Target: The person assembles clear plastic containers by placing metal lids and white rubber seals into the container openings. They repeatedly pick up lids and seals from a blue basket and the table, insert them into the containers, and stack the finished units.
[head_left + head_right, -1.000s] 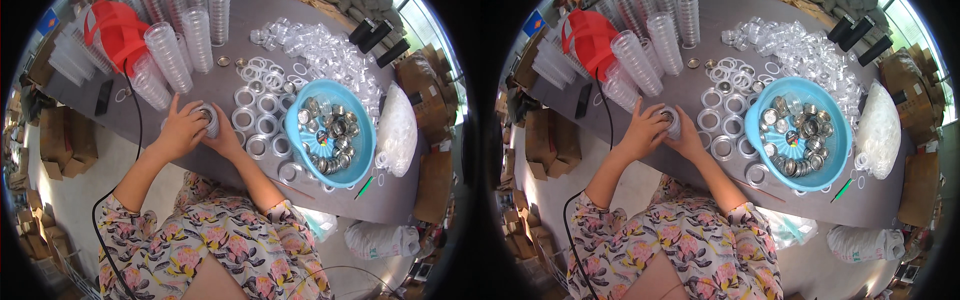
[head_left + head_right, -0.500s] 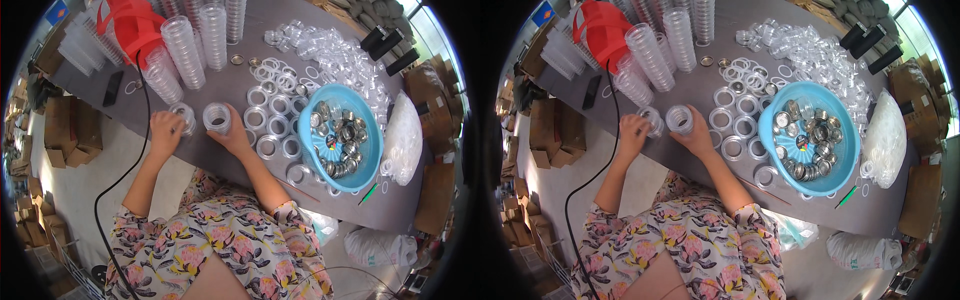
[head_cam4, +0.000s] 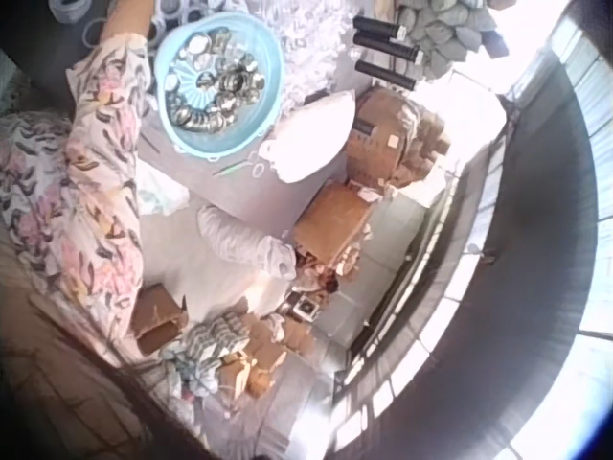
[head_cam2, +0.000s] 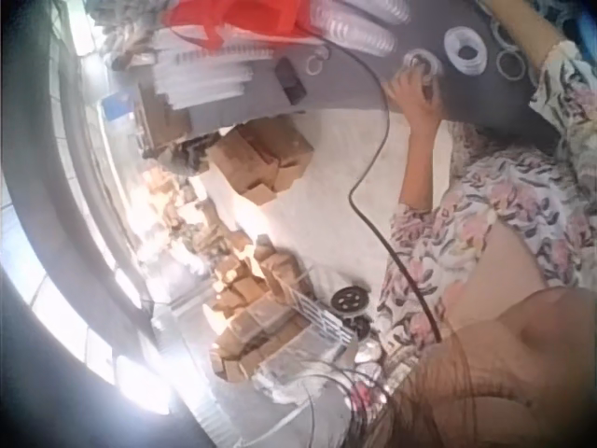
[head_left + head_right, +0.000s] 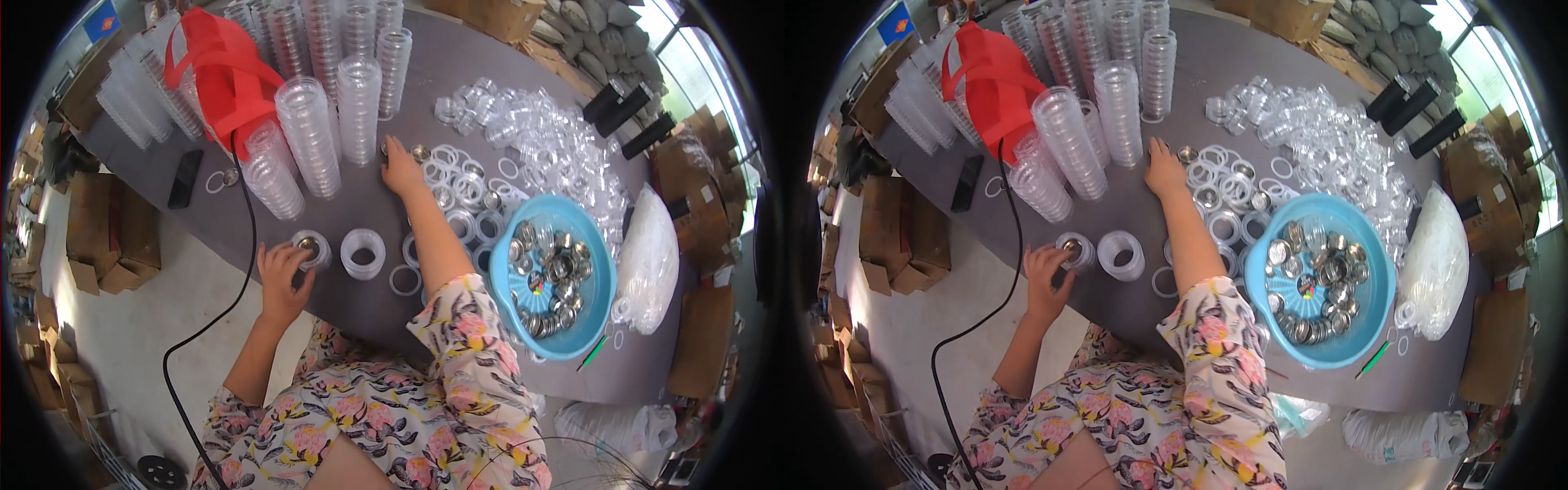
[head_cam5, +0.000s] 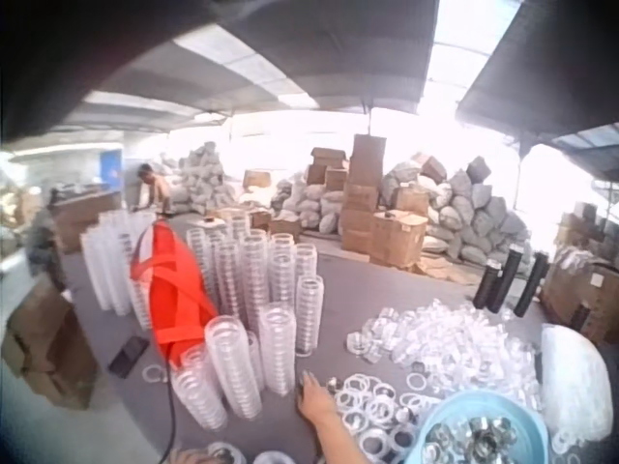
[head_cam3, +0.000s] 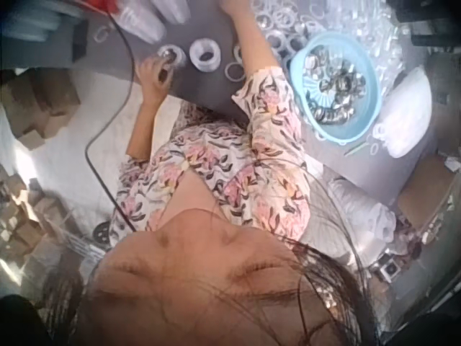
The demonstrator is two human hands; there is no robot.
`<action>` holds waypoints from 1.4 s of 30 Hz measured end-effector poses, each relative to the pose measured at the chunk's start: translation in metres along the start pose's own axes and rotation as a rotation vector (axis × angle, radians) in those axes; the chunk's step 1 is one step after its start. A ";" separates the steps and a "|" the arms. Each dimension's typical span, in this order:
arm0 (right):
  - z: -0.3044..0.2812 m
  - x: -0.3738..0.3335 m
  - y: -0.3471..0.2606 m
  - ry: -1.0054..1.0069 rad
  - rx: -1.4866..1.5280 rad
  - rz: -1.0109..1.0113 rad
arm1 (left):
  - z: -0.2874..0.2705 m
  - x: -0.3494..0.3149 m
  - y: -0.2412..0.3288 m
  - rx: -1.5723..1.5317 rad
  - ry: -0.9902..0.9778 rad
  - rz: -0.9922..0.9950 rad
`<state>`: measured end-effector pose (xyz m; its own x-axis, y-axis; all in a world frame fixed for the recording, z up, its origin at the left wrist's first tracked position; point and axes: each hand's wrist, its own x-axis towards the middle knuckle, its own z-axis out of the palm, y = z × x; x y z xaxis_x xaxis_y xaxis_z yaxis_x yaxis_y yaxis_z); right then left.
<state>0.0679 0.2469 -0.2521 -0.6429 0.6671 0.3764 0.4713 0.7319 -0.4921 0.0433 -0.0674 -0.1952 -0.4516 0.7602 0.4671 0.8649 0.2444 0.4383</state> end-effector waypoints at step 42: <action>-0.054 -0.174 -0.069 -0.151 0.769 0.063 | 0.001 0.034 0.022 -0.991 0.000 -0.489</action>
<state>0.1799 0.0880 -0.2412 -0.7297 0.6379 0.2462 -0.0053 0.3548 -0.9349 0.0473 -0.0355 -0.1710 -0.6971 0.7130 0.0755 0.0344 -0.0719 0.9968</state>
